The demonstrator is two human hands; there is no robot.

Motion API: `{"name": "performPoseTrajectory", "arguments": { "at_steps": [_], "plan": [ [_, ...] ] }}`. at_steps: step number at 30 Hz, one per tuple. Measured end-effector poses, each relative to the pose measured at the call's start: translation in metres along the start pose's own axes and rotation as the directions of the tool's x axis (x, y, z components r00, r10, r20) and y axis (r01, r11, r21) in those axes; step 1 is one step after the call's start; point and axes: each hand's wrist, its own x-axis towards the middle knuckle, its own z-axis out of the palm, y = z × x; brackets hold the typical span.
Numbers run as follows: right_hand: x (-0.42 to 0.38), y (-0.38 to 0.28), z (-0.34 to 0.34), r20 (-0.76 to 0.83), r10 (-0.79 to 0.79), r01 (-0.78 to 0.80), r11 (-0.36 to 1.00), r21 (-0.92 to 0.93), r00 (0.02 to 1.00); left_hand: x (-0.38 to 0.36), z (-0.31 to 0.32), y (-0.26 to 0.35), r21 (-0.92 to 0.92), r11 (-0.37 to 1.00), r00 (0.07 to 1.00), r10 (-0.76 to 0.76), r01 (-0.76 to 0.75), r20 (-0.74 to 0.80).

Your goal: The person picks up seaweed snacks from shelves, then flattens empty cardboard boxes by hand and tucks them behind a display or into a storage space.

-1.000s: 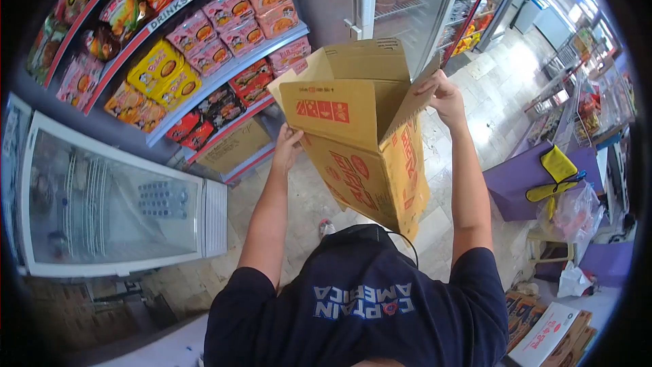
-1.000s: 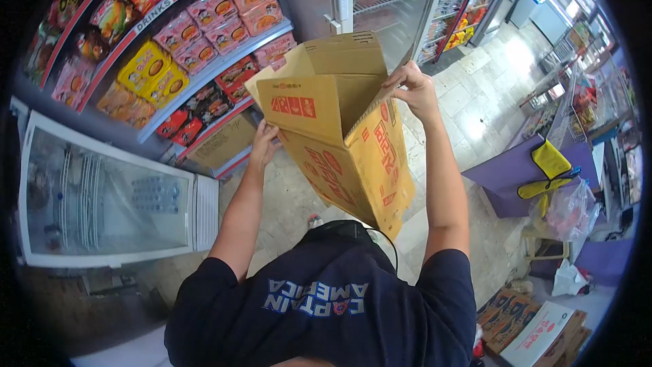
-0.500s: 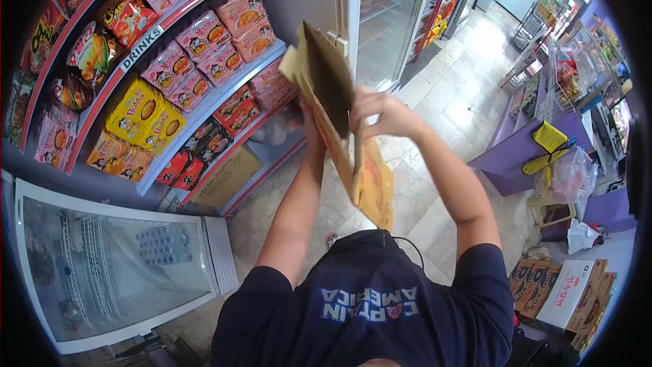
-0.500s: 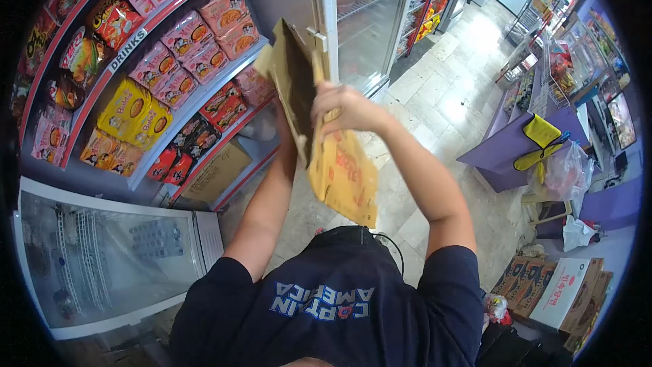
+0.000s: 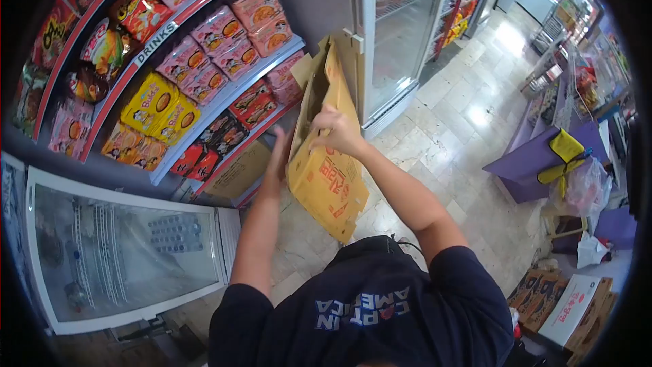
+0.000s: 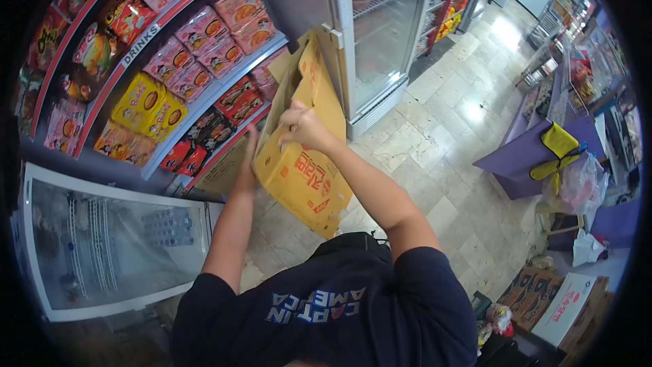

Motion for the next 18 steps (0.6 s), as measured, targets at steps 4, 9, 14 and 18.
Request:
{"name": "performPoseTrajectory", "arguments": {
  "at_steps": [4,9,14,18],
  "plan": [
    [0.014,0.003,0.015,-0.095,0.169,-0.169,0.986,0.007,0.981,-0.082,-0.012,-0.036,0.536,0.788,0.933,0.36,-0.304,-0.002],
    [0.02,-0.008,0.067,-0.088,0.094,-0.088,0.993,0.076,0.992,-0.106,-0.034,-0.066,0.744,0.646,0.764,0.564,-0.172,-0.314],
    [0.03,-0.001,0.075,0.023,0.072,-0.074,0.983,0.167,0.997,-0.112,-0.045,-0.06,0.775,0.602,0.702,0.636,-0.192,-0.32],
    [0.008,0.003,0.049,-0.088,0.187,-0.171,0.97,0.171,0.978,-0.125,-0.051,-0.013,0.806,0.58,0.691,0.63,-0.116,-0.354]
  ]
}}
